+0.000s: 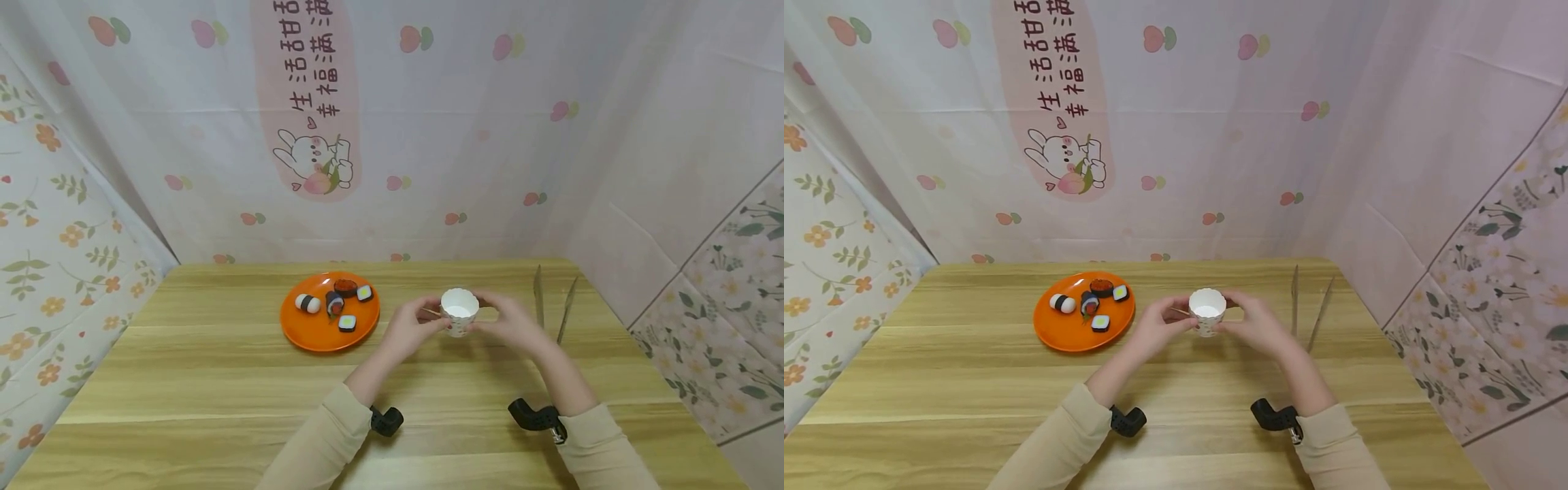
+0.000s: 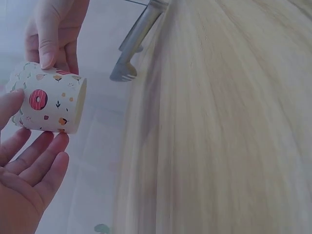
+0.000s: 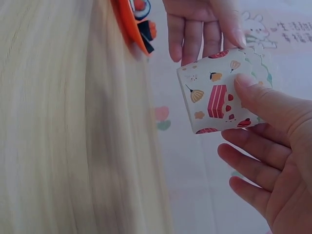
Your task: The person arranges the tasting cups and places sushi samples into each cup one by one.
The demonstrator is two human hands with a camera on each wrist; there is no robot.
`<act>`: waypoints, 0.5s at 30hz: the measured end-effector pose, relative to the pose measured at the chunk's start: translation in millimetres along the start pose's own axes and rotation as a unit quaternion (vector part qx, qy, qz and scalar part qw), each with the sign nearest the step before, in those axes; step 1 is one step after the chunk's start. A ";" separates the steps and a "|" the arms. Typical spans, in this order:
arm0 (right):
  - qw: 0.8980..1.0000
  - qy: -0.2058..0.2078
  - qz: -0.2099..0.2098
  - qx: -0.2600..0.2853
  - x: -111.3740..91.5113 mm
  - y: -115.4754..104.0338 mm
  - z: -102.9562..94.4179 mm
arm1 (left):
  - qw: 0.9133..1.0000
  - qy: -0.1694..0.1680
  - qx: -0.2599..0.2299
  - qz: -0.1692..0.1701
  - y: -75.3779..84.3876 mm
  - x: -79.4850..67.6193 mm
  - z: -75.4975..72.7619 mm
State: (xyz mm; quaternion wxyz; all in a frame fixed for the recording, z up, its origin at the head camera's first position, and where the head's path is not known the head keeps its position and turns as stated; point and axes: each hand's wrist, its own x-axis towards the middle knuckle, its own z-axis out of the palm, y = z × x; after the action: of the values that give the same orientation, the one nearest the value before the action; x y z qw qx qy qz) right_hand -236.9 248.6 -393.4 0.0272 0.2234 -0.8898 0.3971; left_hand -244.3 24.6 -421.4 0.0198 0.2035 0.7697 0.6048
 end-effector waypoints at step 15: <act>1.000 0.010 -0.005 0.001 2.4 -14.9 19.0 | 0.998 -0.019 0.050 0.025 -3.0 -15.4 -20.2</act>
State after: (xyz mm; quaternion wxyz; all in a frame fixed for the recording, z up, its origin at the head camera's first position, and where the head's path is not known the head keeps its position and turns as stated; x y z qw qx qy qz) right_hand -230.4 225.4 -395.5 0.0383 0.2240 -0.8880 0.3998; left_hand -236.6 0.2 -422.1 0.0095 0.2346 0.7933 0.5617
